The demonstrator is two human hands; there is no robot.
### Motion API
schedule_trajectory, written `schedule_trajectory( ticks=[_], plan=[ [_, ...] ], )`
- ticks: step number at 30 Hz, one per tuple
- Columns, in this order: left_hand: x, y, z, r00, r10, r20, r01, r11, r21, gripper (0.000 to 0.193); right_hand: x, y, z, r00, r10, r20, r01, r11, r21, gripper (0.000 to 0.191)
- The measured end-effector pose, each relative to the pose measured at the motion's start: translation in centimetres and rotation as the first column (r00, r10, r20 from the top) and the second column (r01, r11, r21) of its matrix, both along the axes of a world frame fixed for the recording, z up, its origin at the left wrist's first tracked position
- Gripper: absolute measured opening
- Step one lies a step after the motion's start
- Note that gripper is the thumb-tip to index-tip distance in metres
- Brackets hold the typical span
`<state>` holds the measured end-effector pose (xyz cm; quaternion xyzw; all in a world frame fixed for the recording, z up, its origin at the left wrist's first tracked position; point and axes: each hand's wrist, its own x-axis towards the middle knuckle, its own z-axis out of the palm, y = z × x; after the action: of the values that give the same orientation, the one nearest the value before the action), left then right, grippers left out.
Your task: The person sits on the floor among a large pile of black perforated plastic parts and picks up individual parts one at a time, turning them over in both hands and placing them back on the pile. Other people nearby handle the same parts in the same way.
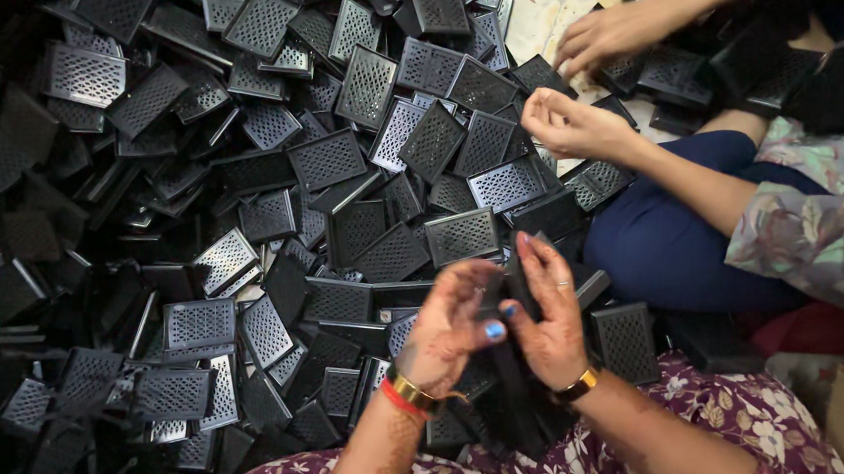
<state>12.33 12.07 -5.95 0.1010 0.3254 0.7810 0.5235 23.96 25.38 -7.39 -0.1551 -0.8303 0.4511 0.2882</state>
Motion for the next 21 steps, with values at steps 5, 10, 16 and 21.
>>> schedule_trajectory(
  ticks=[5,10,16,21],
  plan=[
    [-2.0,-0.7,0.5,0.984,0.174,-0.048,-0.171,0.984,0.059,0.077,0.3,1.0,1.2,0.971,0.237,-0.04,-0.24,0.956,-0.167,0.056],
    [-1.6,-0.7,0.8,0.991,0.115,-0.061,-0.11,0.99,0.09,0.078,0.1,0.7,2.4,0.984,0.176,-0.031,-0.178,0.973,-0.147,0.048],
    [-0.3,-0.3,0.2,0.987,0.126,-0.098,-0.116,0.988,0.106,0.076,0.1,0.3,2.8,0.998,0.055,-0.03,-0.058,0.994,-0.096,0.04],
    [0.1,-0.4,-1.0,0.933,0.13,-0.335,-0.112,0.991,0.072,0.072,0.0,-0.4,2.7,0.998,0.035,-0.056,-0.042,0.992,-0.118,0.044]
  ],
)
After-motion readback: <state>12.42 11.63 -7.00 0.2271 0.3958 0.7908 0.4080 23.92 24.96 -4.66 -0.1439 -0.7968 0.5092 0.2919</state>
